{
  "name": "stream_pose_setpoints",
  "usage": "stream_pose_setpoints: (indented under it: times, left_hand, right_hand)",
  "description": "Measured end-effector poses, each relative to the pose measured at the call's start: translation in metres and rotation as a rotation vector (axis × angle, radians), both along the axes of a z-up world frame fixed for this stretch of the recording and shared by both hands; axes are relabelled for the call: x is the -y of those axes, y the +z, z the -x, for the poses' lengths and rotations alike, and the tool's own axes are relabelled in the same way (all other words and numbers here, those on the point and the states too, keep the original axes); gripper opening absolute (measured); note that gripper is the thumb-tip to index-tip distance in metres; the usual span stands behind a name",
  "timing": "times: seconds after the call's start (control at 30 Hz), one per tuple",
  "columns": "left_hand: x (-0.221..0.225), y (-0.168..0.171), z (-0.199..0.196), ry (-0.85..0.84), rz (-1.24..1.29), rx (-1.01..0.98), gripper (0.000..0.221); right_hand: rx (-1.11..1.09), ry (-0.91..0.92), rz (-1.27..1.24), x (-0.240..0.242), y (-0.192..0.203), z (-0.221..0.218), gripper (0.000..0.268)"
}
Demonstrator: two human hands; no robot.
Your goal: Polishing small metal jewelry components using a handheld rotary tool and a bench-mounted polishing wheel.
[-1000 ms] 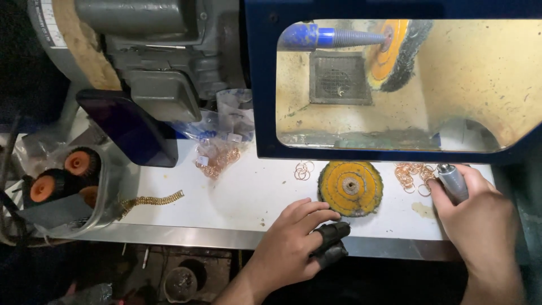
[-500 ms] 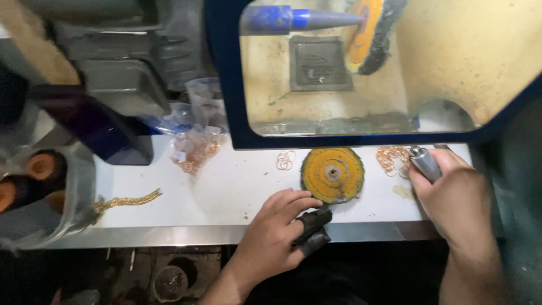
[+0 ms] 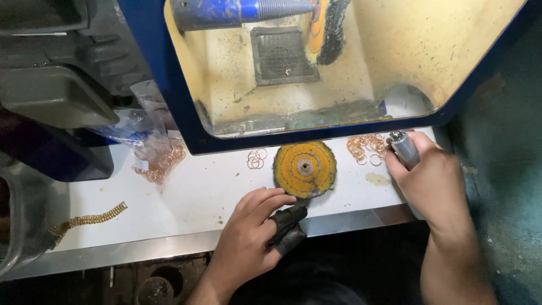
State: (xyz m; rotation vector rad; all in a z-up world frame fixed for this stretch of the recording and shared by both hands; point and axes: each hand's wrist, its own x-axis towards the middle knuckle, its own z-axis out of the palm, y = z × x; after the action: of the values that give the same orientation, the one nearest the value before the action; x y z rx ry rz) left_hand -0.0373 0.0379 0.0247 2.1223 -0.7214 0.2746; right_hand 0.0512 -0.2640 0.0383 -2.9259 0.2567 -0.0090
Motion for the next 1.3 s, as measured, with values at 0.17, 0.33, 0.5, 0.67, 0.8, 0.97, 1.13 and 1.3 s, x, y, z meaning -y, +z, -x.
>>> stream_pose_setpoints:
  times: [0.17, 0.33, 0.5, 0.67, 0.8, 0.97, 1.13, 1.3]
  left_hand:
    - [-0.001, -0.002, 0.0, -0.01, -0.011, -0.015, 0.028]
    - [-0.002, -0.005, 0.001, -0.018, 0.012, -0.023, 0.026]
    - [-0.002, -0.005, 0.0, -0.02, 0.009, 0.003, 0.027]
    - [-0.004, -0.007, 0.001, 0.004, 0.029, 0.004, 0.029]
    - [-0.004, -0.005, 0.002, -0.004, 0.045, -0.059, 0.05]
    - [0.008, -0.001, -0.009, 0.0, -0.022, -0.13, 0.06]
    - [0.022, -0.013, -0.022, 0.001, -0.199, 0.115, 0.059]
    - [0.021, -0.008, -0.016, 0.021, -0.177, -0.038, 0.045]
  right_hand:
    - [0.001, -0.019, -0.066, -0.008, 0.009, 0.003, 0.044]
    - [-0.11, -0.044, -0.073, -0.031, 0.02, 0.006, 0.041]
    - [-0.136, 0.281, -0.347, -0.058, 0.015, 0.018, 0.029]
    - [-0.279, 0.318, -0.324, -0.078, 0.018, 0.011, 0.031]
    - [-0.172, 0.359, -0.461, -0.068, 0.016, 0.015, 0.034]
    - [-0.106, 0.267, -0.588, -0.055, 0.015, 0.017, 0.037]
    - [-0.081, 0.275, -0.429, -0.058, 0.011, 0.013, 0.042]
    - [-0.12, 0.235, -0.303, -0.065, 0.008, 0.01, 0.04]
